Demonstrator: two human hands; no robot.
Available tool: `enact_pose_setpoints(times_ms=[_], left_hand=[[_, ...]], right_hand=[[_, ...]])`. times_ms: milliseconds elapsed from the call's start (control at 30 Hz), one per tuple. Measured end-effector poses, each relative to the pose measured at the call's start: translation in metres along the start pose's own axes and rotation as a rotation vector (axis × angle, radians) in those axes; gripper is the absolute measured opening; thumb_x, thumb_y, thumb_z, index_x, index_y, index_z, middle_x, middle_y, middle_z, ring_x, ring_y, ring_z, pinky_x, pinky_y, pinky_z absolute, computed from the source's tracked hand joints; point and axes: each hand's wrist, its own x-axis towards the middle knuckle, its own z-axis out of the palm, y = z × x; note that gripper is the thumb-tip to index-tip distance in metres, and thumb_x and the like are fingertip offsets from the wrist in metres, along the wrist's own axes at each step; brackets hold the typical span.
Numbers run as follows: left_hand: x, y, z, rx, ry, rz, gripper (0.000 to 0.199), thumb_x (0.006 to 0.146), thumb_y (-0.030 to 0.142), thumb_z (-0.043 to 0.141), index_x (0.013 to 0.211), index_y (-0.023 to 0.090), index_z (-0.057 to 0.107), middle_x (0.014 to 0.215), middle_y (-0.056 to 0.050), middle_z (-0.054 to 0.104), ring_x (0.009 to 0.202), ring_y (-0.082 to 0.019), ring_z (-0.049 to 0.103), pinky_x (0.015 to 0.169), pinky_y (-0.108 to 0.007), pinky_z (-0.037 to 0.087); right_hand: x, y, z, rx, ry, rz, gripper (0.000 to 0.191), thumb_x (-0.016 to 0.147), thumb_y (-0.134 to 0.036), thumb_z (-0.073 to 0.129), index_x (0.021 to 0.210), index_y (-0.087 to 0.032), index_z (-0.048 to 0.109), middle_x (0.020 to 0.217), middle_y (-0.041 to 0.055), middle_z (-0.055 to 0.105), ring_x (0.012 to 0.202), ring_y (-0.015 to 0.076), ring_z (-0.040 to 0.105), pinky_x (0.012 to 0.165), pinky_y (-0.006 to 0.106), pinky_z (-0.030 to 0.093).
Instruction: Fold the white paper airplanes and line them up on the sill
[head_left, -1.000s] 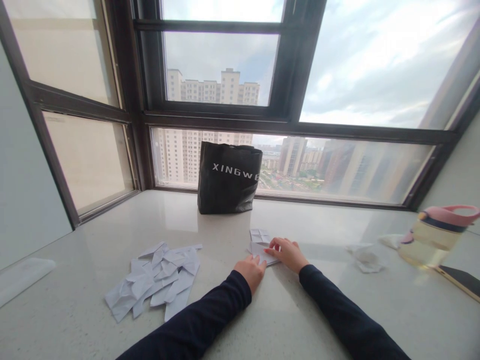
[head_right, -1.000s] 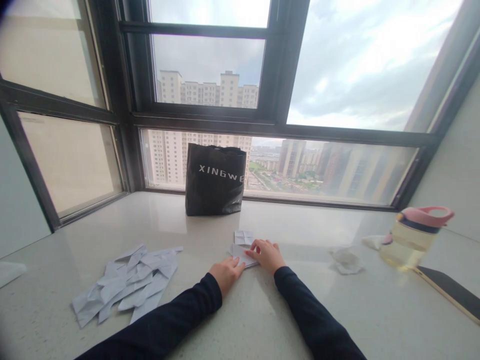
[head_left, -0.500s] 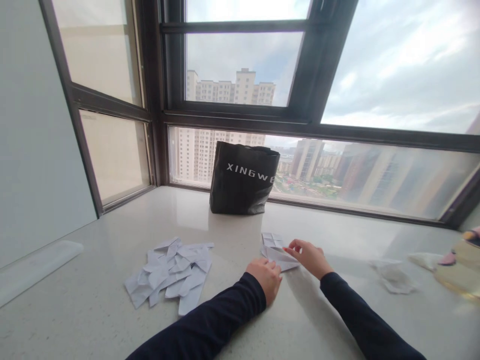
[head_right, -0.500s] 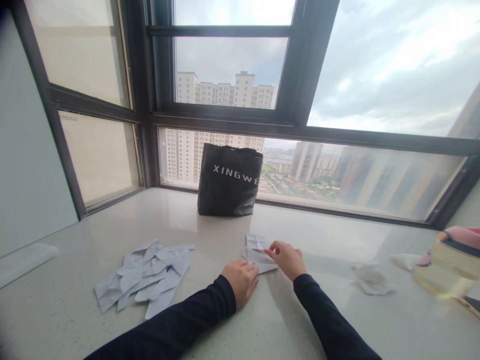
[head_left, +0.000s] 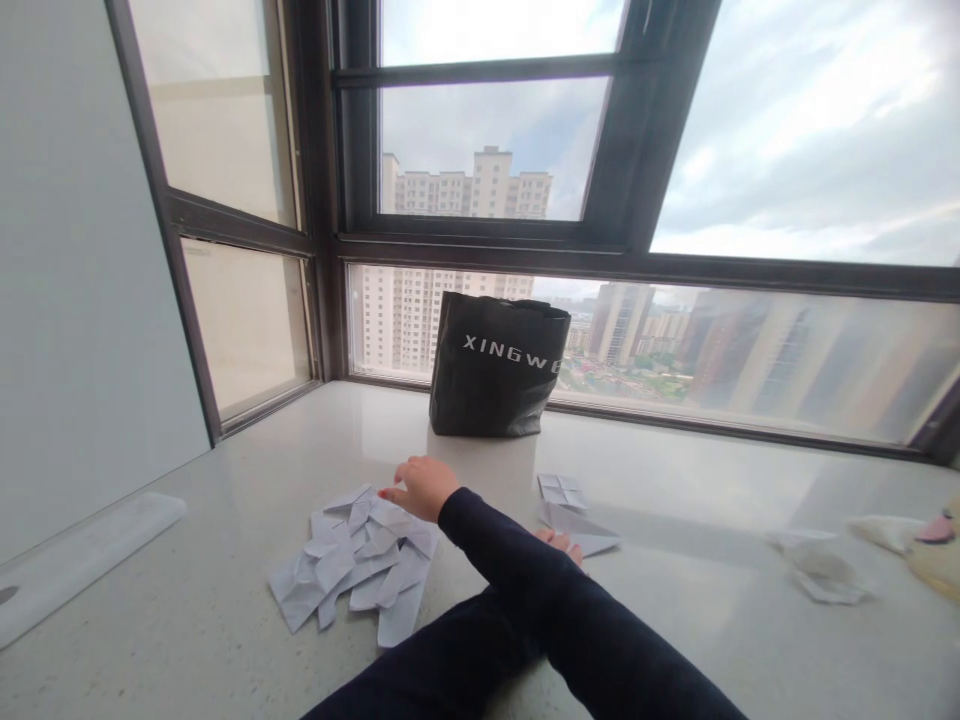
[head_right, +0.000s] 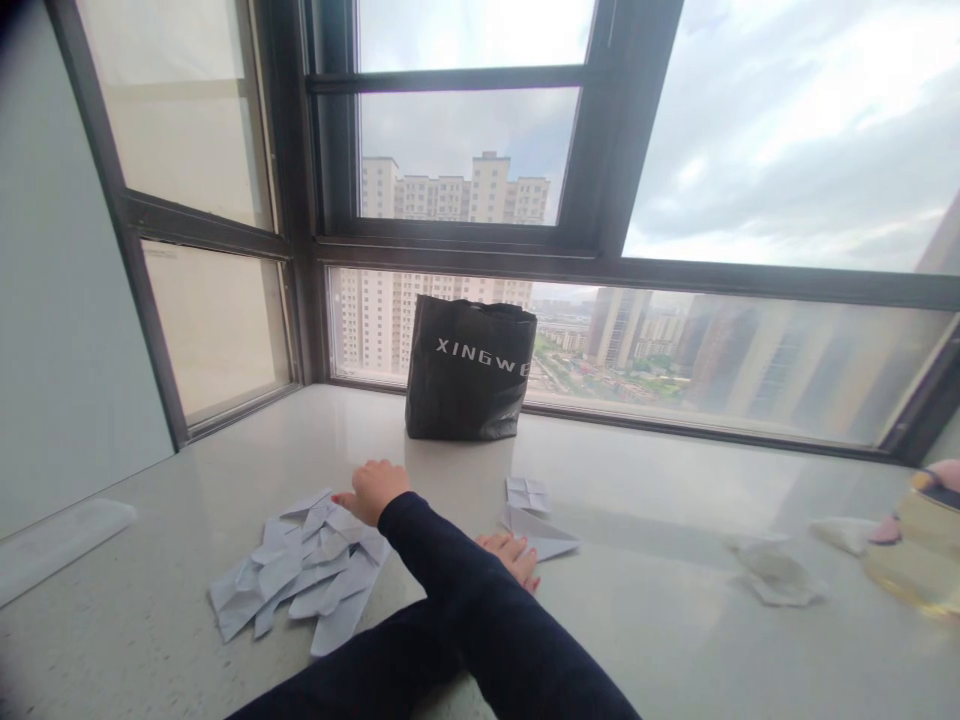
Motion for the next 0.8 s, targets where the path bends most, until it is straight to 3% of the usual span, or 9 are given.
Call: enact_pose_setpoints(times_ms=[100,267,433,533,667,800], left_hand=[[-0.001,0.002,-0.005,0.020,-0.009,0.002,0.032,0.079,0.033,0.045,0.105,0.017,0.052,0.110,-0.007,0.055,0.097,-0.024,0.049,0.075,-0.036,0.040],[-0.005,0.007,-0.017,0.043,0.004,0.048,0.030,0.081,0.030,0.040,0.105,0.016,0.049,0.106,-0.008,0.055,0.094,-0.022,0.048,0.075,-0.038,0.038],[-0.003,0.007,-0.017,0.056,0.033,0.049,0.032,0.081,0.030,0.040,0.109,0.016,0.046,0.114,-0.008,0.051,0.101,-0.021,0.044,0.077,-0.036,0.037],[-0.003,0.007,-0.018,0.050,0.030,0.054,0.035,0.081,0.029,0.040,0.113,0.017,0.043,0.120,-0.007,0.046,0.105,-0.021,0.041,0.081,-0.036,0.036],[-0.006,0.008,-0.024,0.017,0.026,0.058,0.036,0.082,0.028,0.037,0.116,0.016,0.040,0.124,-0.008,0.042,0.110,-0.023,0.037,0.086,-0.039,0.033],[-0.008,0.008,-0.028,-0.008,0.017,0.055,0.036,0.081,0.026,0.036,0.116,0.015,0.041,0.126,-0.009,0.041,0.112,-0.024,0.035,0.088,-0.040,0.031]], right_hand=[[0.026,-0.014,0.016,0.038,-0.051,0.080,0.039,0.069,-0.047,0.054,0.088,-0.013,0.063,0.093,0.0141,0.062,0.087,0.0253,0.056,0.064,0.031,0.042],[0.042,-0.012,0.034,0.119,-0.077,0.136,0.019,0.063,-0.035,0.063,0.075,-0.021,0.064,0.083,0.0026,0.066,0.077,0.0175,0.059,0.058,0.023,0.042],[0.031,-0.005,0.029,0.147,0.016,0.175,0.022,0.072,-0.034,0.054,0.087,-0.019,0.061,0.089,0.0056,0.063,0.081,0.0171,0.057,0.062,0.026,0.041],[0.019,-0.017,0.024,0.150,0.065,0.129,0.026,0.075,-0.040,0.050,0.089,-0.020,0.060,0.091,0.0060,0.062,0.087,0.0183,0.055,0.069,0.029,0.039],[0.004,-0.045,0.031,0.137,-0.023,-0.037,0.042,0.062,-0.058,0.054,0.075,-0.020,0.063,0.083,0.0071,0.064,0.084,0.0231,0.055,0.069,0.033,0.040],[0.003,-0.057,0.044,0.132,-0.150,-0.061,0.039,0.053,-0.055,0.064,0.072,-0.020,0.063,0.081,0.0059,0.065,0.082,0.0240,0.056,0.067,0.033,0.040]])
